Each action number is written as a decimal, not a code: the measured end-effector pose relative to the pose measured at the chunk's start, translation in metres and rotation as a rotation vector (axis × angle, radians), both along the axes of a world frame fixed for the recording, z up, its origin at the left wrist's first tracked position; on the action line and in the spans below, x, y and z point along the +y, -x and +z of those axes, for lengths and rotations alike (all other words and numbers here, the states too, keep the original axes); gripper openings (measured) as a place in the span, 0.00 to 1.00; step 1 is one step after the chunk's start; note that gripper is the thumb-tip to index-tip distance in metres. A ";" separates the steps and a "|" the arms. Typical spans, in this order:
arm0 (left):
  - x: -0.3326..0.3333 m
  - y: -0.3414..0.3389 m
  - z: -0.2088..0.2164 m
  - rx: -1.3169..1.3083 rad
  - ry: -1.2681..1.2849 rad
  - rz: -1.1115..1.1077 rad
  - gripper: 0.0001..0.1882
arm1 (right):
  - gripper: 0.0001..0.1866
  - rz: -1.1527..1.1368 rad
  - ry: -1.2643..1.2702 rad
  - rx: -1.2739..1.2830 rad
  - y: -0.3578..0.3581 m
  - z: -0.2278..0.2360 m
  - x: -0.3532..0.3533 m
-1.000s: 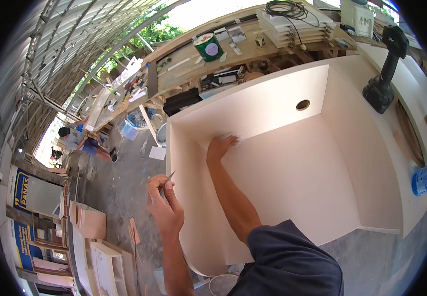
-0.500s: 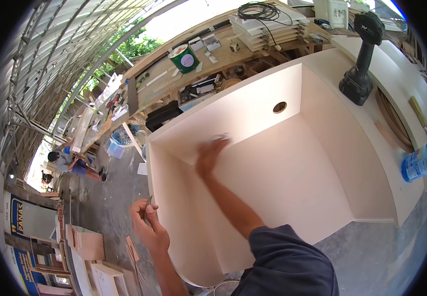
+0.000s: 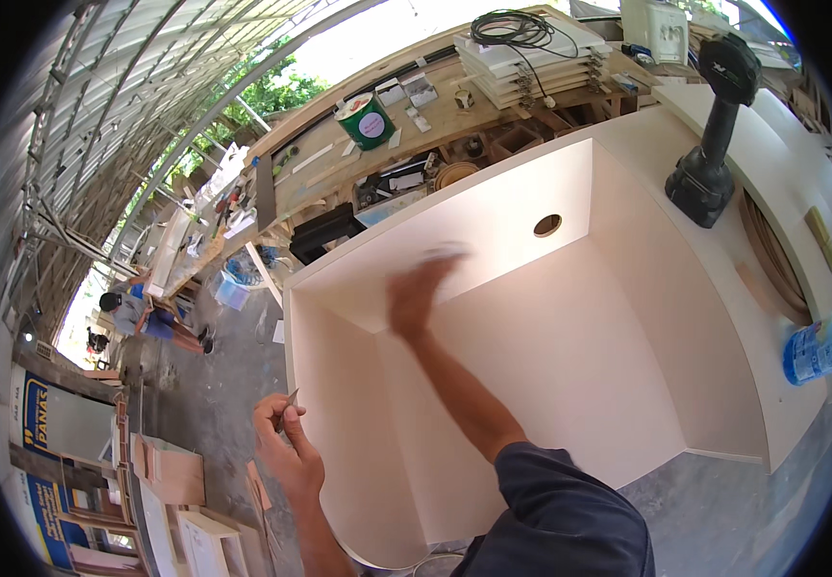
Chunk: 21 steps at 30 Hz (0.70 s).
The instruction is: The person applies a liquid from a blue bottle onto a cloth and wipes the interior surfaces of a white wooden cabinet, later using a scraper to remove residue from the inner corners.
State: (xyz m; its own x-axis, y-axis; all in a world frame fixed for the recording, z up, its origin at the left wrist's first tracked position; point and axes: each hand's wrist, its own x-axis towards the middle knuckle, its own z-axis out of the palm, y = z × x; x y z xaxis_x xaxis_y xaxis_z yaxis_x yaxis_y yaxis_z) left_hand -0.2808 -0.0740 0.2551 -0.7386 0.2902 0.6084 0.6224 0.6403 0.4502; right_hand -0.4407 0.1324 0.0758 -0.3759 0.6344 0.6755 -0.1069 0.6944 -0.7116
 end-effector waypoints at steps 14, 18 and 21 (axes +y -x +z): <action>-0.002 -0.006 -0.005 -0.005 -0.094 0.088 0.05 | 0.41 -0.436 -0.103 0.337 -0.037 0.040 0.218; -0.004 -0.009 0.000 0.042 -0.055 0.101 0.04 | 0.34 -0.190 -0.334 0.066 0.008 0.041 0.073; 0.008 0.001 -0.003 0.065 -0.066 0.046 0.04 | 0.28 0.254 -0.662 -0.011 0.035 0.025 -0.003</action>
State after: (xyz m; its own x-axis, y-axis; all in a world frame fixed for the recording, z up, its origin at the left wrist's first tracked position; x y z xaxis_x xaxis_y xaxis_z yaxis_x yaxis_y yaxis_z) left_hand -0.2821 -0.0659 0.2519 -0.7088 0.2143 0.6720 0.6221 0.6391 0.4523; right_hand -0.4758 0.1295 0.1007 -0.4668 -0.0167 0.8842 -0.3185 0.9359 -0.1505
